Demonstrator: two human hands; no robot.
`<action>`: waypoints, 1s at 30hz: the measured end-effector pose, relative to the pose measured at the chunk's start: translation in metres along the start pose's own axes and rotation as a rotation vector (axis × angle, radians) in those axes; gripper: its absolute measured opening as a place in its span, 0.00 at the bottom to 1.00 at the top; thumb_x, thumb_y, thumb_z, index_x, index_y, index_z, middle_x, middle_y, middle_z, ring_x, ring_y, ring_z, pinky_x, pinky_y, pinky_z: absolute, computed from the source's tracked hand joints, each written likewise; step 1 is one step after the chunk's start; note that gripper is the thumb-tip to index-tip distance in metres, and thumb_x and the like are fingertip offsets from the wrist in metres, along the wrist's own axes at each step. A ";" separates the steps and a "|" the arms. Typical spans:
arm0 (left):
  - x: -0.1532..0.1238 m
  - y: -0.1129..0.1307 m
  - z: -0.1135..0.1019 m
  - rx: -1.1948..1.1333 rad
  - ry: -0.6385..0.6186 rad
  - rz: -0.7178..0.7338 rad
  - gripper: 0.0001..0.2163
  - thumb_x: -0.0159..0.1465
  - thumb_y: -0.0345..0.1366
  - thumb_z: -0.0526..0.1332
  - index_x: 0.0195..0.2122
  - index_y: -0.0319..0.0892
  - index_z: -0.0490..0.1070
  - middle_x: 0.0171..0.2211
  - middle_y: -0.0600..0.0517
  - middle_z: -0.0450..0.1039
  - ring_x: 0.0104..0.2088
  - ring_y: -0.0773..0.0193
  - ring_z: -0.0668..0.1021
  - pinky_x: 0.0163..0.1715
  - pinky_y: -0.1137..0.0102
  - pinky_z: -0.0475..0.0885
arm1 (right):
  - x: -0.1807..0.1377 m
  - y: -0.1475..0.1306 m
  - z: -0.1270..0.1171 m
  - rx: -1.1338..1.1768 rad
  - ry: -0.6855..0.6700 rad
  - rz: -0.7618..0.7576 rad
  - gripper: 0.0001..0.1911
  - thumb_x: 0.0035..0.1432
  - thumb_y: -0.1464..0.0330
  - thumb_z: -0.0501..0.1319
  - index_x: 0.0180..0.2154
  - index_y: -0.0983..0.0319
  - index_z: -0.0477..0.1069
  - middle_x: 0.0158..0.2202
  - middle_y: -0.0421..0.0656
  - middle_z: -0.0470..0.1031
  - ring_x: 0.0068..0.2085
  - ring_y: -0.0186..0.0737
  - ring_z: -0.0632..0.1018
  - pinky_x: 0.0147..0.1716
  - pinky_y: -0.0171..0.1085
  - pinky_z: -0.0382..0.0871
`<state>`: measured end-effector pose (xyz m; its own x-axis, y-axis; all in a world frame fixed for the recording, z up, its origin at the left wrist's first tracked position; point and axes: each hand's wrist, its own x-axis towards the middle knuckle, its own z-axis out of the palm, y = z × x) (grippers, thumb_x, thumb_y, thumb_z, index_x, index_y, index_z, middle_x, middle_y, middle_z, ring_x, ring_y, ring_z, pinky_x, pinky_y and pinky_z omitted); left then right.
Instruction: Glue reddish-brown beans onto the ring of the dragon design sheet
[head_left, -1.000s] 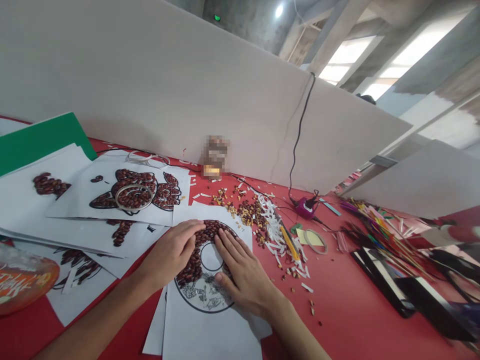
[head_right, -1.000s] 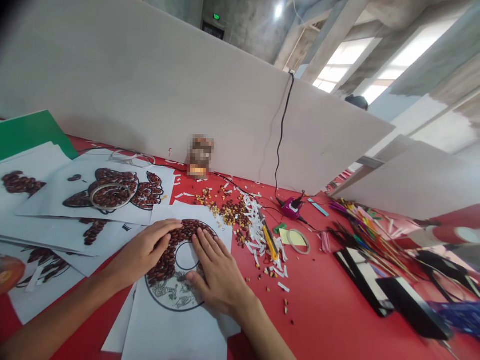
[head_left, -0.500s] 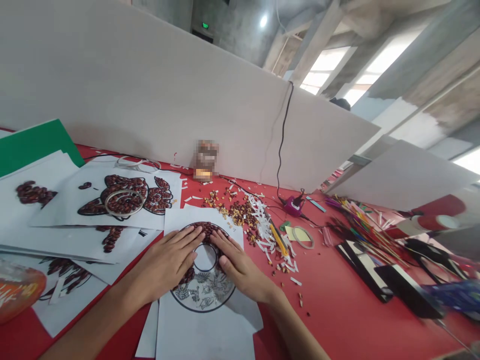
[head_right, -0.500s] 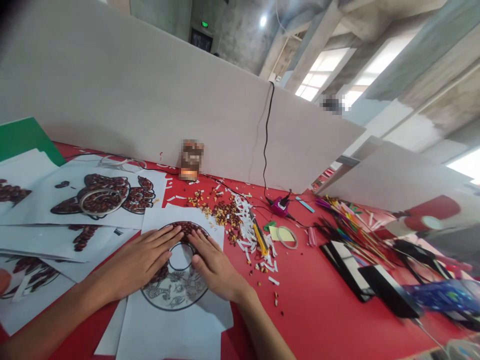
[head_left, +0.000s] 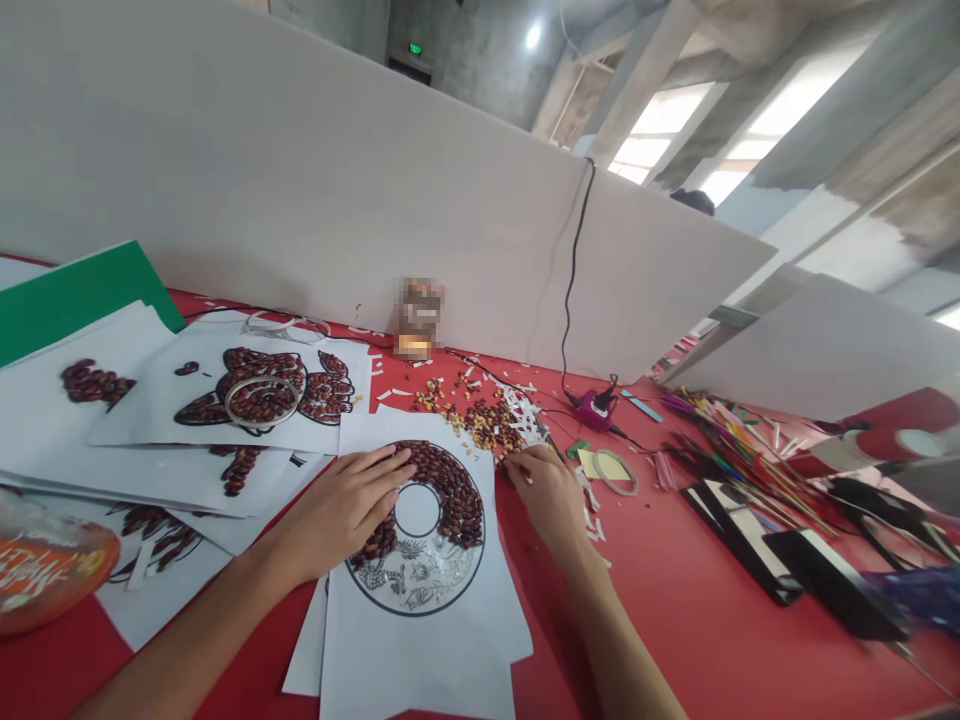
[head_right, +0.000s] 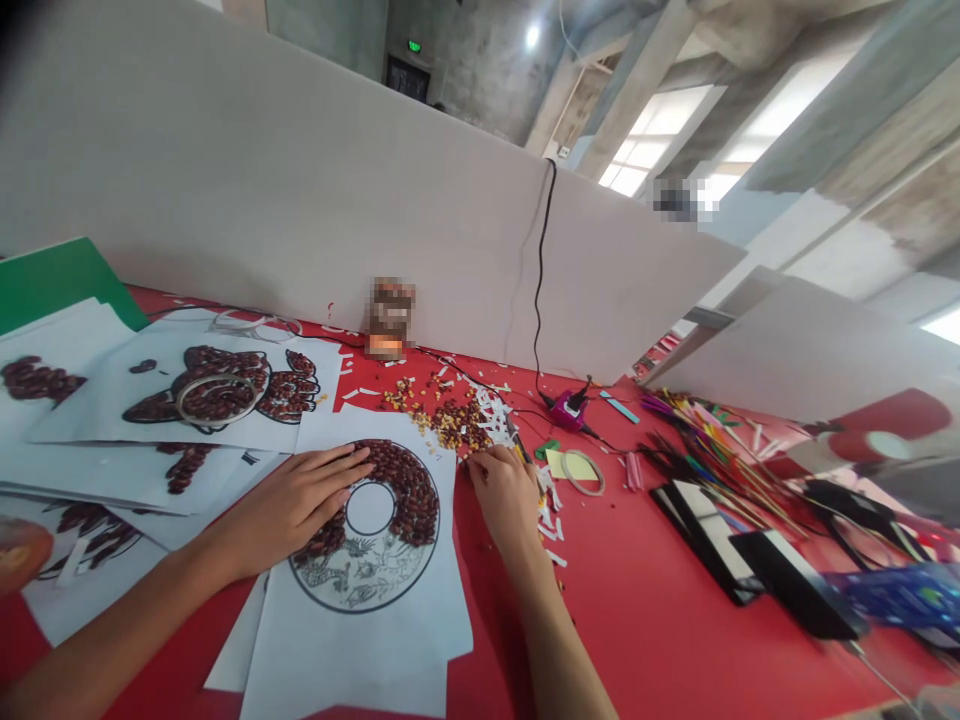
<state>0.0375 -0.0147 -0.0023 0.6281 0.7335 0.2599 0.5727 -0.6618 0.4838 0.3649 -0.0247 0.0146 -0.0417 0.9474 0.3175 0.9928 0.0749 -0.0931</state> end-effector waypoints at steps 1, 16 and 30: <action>0.000 0.000 0.000 -0.004 0.005 0.000 0.20 0.76 0.39 0.49 0.68 0.53 0.63 0.69 0.55 0.63 0.69 0.57 0.65 0.64 0.58 0.64 | 0.000 0.000 0.000 -0.008 -0.005 -0.008 0.16 0.70 0.64 0.54 0.38 0.57 0.80 0.40 0.44 0.80 0.43 0.45 0.78 0.40 0.42 0.63; 0.000 0.000 -0.003 -0.043 0.020 -0.006 0.20 0.76 0.39 0.48 0.67 0.53 0.64 0.68 0.54 0.64 0.68 0.58 0.65 0.65 0.58 0.64 | -0.002 -0.002 0.001 0.192 -0.030 0.009 0.16 0.68 0.66 0.52 0.43 0.58 0.79 0.41 0.45 0.82 0.41 0.47 0.80 0.41 0.43 0.70; 0.000 -0.001 -0.002 -0.020 -0.018 -0.032 0.19 0.76 0.39 0.48 0.66 0.52 0.64 0.69 0.54 0.62 0.69 0.59 0.64 0.66 0.57 0.62 | -0.005 -0.006 -0.011 0.251 -0.113 0.029 0.10 0.64 0.64 0.57 0.37 0.59 0.76 0.37 0.44 0.78 0.40 0.47 0.77 0.39 0.43 0.69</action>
<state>0.0355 -0.0139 -0.0012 0.6195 0.7509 0.2289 0.5818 -0.6350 0.5083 0.3599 -0.0332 0.0237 -0.0398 0.9780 0.2050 0.9357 0.1085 -0.3357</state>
